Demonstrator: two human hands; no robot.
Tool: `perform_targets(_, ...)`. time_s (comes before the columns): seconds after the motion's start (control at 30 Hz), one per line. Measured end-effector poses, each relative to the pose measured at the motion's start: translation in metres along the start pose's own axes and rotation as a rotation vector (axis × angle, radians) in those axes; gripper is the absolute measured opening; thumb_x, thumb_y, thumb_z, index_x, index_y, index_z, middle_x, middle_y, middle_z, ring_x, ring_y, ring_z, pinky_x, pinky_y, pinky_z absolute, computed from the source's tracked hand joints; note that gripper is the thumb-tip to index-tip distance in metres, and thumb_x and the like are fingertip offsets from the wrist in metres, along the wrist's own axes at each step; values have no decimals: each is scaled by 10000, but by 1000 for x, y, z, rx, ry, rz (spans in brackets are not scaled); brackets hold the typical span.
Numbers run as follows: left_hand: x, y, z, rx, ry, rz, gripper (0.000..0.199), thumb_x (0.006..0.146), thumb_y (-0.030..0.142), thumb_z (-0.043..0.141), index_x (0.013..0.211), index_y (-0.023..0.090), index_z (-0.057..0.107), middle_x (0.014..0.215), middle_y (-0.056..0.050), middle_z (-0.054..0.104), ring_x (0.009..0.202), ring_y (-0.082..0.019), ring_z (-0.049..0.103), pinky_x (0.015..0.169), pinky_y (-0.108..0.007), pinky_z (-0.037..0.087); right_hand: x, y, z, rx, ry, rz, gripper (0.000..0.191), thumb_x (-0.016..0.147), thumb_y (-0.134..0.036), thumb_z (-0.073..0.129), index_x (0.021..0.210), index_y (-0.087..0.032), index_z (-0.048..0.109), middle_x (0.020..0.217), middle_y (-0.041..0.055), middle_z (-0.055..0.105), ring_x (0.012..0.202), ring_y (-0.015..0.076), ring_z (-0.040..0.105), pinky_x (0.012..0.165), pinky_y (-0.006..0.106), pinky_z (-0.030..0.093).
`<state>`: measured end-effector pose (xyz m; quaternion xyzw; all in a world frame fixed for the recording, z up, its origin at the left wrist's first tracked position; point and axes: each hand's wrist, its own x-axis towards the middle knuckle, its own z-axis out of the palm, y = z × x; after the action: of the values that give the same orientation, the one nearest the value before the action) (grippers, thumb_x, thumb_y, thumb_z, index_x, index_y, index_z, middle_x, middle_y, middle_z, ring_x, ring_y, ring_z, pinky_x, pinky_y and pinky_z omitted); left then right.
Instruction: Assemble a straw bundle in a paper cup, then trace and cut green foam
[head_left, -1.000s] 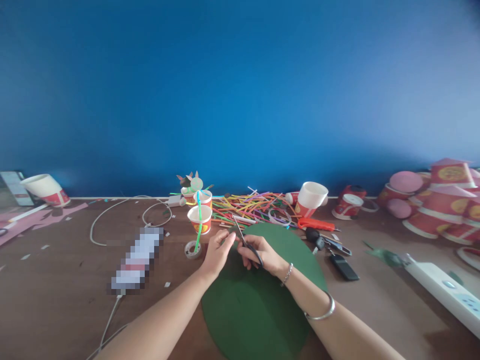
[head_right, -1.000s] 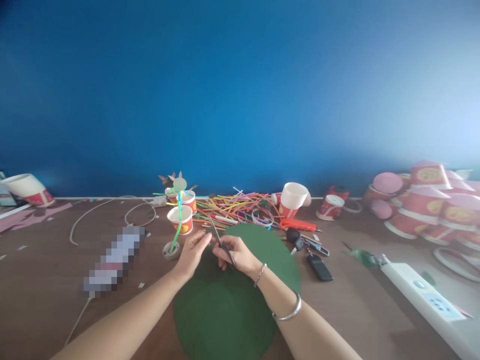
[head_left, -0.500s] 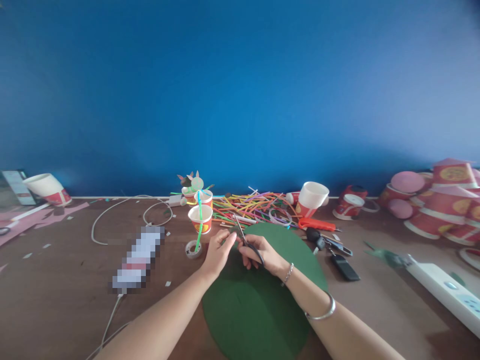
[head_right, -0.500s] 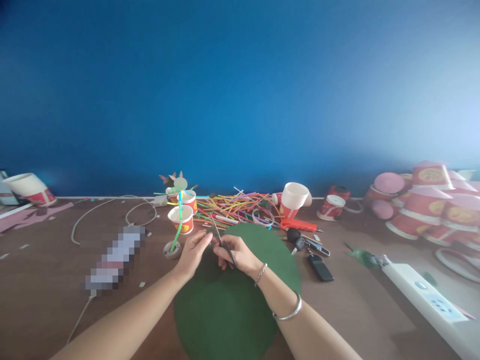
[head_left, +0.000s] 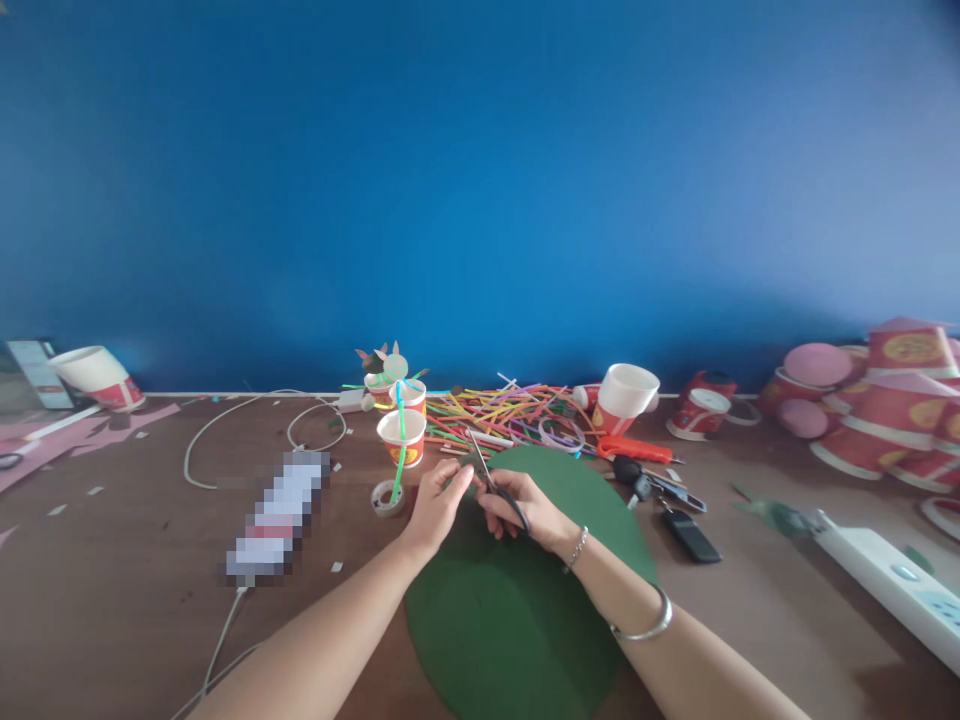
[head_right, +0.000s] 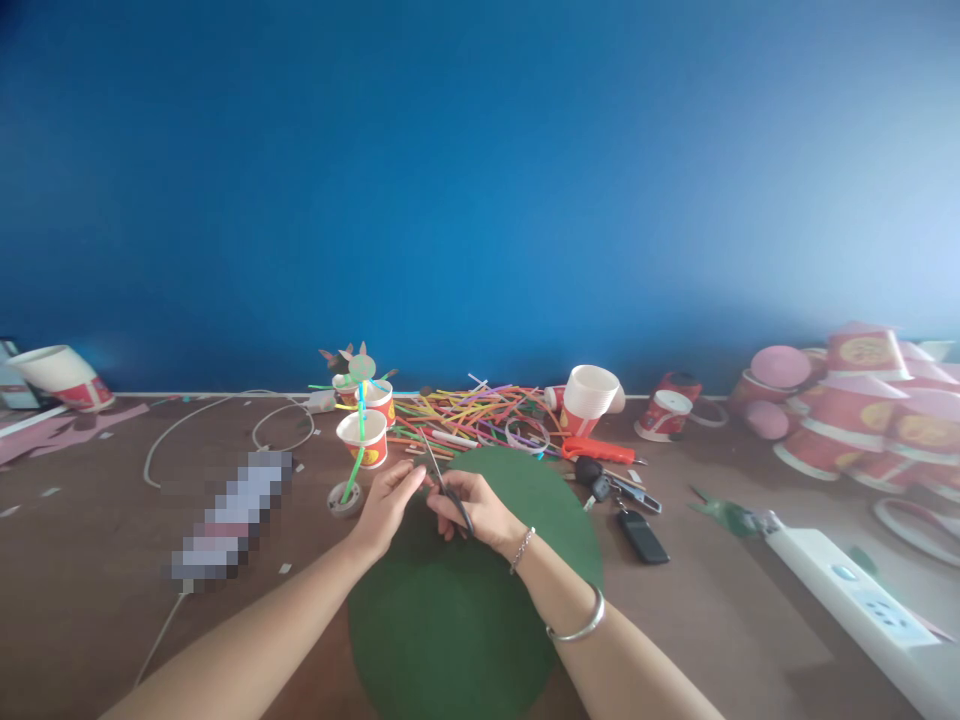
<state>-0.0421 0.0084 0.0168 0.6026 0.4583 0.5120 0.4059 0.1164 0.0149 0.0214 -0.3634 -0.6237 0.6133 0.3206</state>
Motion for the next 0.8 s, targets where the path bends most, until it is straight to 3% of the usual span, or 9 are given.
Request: perform_targets(0.8,1,-1,-2,30,-3,-15,308,820,395,487,609,176,533,630,4,492,689,-152,482,660,-247,381,1,0,0,10,27,-4,324,684,-456,671,685,-168,522,425,-60,505,350,65,429,343,173,320)
